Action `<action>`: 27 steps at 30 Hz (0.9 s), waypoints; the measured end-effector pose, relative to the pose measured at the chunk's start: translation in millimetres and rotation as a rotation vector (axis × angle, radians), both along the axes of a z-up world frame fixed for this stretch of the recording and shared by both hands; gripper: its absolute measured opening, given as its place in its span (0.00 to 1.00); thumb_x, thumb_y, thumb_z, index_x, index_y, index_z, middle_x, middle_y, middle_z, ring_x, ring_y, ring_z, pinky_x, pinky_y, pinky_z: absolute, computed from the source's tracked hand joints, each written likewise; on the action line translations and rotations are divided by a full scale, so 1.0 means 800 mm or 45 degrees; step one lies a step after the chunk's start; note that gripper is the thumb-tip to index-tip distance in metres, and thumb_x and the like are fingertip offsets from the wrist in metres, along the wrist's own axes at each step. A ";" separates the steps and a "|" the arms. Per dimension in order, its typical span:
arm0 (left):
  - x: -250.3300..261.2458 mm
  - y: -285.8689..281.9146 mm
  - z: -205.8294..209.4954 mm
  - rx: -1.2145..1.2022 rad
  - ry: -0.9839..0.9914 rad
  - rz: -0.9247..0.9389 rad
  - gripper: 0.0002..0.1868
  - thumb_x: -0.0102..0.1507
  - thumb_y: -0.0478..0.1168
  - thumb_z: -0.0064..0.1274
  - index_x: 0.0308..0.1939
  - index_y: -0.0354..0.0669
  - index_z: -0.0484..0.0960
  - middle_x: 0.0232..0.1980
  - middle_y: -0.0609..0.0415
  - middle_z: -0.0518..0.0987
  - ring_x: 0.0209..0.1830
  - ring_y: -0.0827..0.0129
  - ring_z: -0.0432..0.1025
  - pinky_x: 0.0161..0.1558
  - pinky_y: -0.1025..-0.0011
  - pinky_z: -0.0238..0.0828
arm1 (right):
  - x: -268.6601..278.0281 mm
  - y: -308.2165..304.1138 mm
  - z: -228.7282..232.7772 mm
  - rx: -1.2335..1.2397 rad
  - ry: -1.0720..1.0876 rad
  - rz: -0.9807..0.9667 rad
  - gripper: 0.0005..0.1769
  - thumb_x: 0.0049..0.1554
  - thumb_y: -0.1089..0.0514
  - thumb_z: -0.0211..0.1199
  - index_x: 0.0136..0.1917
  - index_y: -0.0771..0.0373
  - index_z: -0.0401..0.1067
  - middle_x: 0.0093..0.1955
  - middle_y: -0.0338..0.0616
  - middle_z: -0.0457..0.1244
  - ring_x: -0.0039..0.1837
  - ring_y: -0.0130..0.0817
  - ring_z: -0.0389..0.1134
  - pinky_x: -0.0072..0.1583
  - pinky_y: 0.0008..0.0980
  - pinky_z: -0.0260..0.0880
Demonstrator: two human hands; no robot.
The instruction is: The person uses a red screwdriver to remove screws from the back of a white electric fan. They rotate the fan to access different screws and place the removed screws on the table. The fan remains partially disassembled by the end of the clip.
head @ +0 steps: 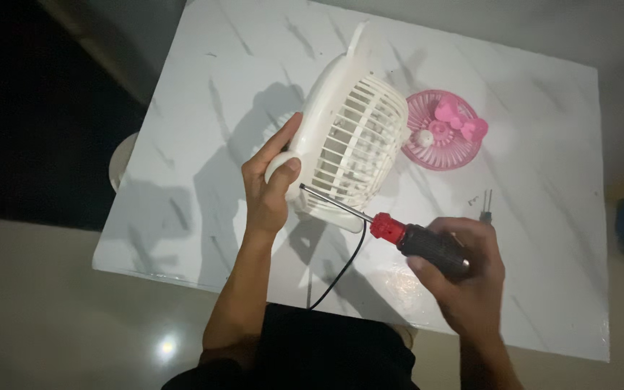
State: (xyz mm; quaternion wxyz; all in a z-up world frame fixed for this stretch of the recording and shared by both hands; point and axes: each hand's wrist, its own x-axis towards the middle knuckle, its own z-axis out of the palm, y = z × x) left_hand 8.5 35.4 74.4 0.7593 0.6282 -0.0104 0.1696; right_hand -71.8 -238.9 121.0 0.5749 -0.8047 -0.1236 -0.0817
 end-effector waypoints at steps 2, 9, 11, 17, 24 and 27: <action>0.004 -0.001 -0.002 0.033 -0.021 0.026 0.34 0.57 0.41 0.48 0.68 0.34 0.75 0.60 0.42 0.83 0.57 0.64 0.78 0.63 0.67 0.73 | 0.004 0.002 0.001 -0.105 0.219 -0.149 0.33 0.55 0.65 0.65 0.71 0.62 0.59 0.46 0.49 0.67 0.40 0.32 0.68 0.38 0.27 0.69; 0.003 0.002 -0.001 0.046 0.013 0.055 0.34 0.57 0.43 0.47 0.68 0.35 0.76 0.57 0.41 0.83 0.55 0.63 0.78 0.61 0.64 0.74 | 0.011 0.002 0.014 0.010 -0.083 0.056 0.31 0.50 0.65 0.68 0.63 0.64 0.57 0.54 0.51 0.61 0.52 0.32 0.70 0.46 0.28 0.78; 0.003 0.002 -0.001 0.026 0.014 0.022 0.34 0.57 0.41 0.47 0.68 0.34 0.76 0.59 0.40 0.82 0.58 0.62 0.76 0.64 0.64 0.71 | 0.013 0.002 0.014 0.003 0.014 0.017 0.31 0.49 0.66 0.70 0.62 0.65 0.59 0.55 0.51 0.62 0.50 0.32 0.70 0.42 0.27 0.75; 0.003 0.003 -0.002 0.035 -0.007 0.004 0.34 0.58 0.41 0.47 0.69 0.35 0.76 0.61 0.41 0.82 0.60 0.60 0.76 0.67 0.64 0.70 | 0.012 -0.004 0.008 -0.231 0.160 -0.176 0.30 0.52 0.69 0.68 0.66 0.66 0.63 0.53 0.56 0.63 0.48 0.39 0.71 0.46 0.32 0.76; 0.003 0.003 -0.002 0.019 -0.025 0.030 0.33 0.59 0.40 0.46 0.69 0.33 0.75 0.67 0.40 0.78 0.67 0.59 0.73 0.71 0.64 0.65 | 0.015 -0.002 0.004 0.034 0.262 -0.021 0.38 0.43 0.70 0.71 0.64 0.64 0.59 0.54 0.52 0.68 0.53 0.37 0.74 0.49 0.30 0.78; 0.005 0.004 -0.003 0.100 -0.009 0.110 0.34 0.57 0.40 0.46 0.67 0.33 0.76 0.68 0.41 0.78 0.69 0.61 0.72 0.72 0.65 0.64 | 0.015 0.000 0.006 -0.370 0.409 -0.125 0.19 0.56 0.67 0.69 0.61 0.62 0.72 0.48 0.50 0.73 0.49 0.37 0.78 0.47 0.30 0.78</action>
